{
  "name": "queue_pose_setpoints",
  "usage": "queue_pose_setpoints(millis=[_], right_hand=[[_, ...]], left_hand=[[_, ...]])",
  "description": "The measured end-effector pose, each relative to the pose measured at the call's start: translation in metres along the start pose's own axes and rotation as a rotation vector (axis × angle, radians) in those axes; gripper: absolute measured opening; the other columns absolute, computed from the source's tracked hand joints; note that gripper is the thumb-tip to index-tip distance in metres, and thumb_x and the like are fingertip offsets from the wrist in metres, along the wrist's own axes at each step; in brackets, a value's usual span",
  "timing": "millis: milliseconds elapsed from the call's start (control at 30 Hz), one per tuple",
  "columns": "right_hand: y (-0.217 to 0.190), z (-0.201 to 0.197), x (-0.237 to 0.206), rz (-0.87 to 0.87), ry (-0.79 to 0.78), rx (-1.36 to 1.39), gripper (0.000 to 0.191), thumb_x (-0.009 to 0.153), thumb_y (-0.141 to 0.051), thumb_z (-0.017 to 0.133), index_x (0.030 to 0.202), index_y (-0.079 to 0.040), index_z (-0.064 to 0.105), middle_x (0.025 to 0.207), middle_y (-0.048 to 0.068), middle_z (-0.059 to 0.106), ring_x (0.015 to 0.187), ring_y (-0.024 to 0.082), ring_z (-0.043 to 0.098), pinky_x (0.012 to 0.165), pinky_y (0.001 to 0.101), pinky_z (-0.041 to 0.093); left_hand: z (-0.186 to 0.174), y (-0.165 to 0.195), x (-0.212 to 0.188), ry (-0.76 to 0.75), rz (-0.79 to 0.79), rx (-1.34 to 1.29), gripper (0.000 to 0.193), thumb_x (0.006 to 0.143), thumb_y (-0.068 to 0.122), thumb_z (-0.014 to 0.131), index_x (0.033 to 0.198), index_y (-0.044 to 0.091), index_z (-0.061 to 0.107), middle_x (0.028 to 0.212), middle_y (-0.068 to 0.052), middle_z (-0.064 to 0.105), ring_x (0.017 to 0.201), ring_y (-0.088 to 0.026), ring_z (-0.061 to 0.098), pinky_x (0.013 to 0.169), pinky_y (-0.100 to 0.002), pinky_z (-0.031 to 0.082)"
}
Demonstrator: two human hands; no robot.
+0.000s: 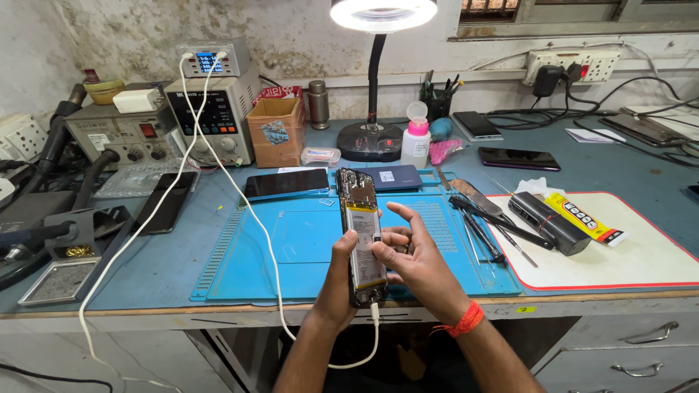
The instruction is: The person wipes a smartphone with a white cloth, then opens its back cover and works on the internal battery and components while the phone stays connected to a charging cable. They press the screen and handle the opened device on a blue mat.
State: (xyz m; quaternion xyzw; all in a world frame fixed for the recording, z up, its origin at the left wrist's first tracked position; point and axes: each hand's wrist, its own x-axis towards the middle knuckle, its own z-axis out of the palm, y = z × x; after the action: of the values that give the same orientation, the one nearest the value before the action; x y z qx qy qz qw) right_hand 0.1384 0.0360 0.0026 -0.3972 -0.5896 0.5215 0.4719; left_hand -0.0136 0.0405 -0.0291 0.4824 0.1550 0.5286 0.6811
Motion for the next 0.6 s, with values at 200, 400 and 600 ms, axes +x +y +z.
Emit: queue_pose_setpoints(millis=[200, 400, 600], right_hand=[[0.003, -0.001, 0.001, 0.055, 0.075, 0.052, 0.074, 0.088, -0.037, 0.064, 0.154, -0.02, 0.034, 0.109, 0.003, 0.064, 0.095, 0.011, 0.068, 0.069, 0.0311, 0.058], [0.013, -0.004, 0.006, -0.102, 0.031, 0.095, 0.068, 0.096, -0.031, 0.064, 0.155, -0.013, 0.035, 0.106, 0.007, 0.064, 0.092, 0.013, 0.067, 0.073, 0.0243, 0.057], [0.012, -0.006, 0.005, -0.039, 0.013, 0.069, 0.073, 0.092, -0.027, 0.069, 0.155, -0.018, 0.035, 0.116, 0.007, 0.059, 0.095, 0.01, 0.063, 0.065, 0.0284, 0.054]], left_hand=[[0.002, -0.001, -0.002, -0.049, -0.01, 0.045, 0.087, 0.092, 0.067, 0.04, 0.142, -0.003, 0.05, 0.131, -0.02, 0.063, 0.116, -0.027, 0.065, 0.085, -0.043, 0.062], [0.004, 0.002, -0.002, -0.065, -0.006, 0.064, 0.087, 0.093, 0.067, 0.04, 0.143, -0.004, 0.05, 0.13, -0.02, 0.064, 0.113, -0.026, 0.067, 0.08, -0.039, 0.062], [0.005, 0.005, -0.001, 0.026, 0.014, -0.026, 0.083, 0.092, 0.063, 0.039, 0.151, 0.005, 0.035, 0.126, -0.018, 0.064, 0.111, -0.026, 0.068, 0.083, -0.042, 0.061]])
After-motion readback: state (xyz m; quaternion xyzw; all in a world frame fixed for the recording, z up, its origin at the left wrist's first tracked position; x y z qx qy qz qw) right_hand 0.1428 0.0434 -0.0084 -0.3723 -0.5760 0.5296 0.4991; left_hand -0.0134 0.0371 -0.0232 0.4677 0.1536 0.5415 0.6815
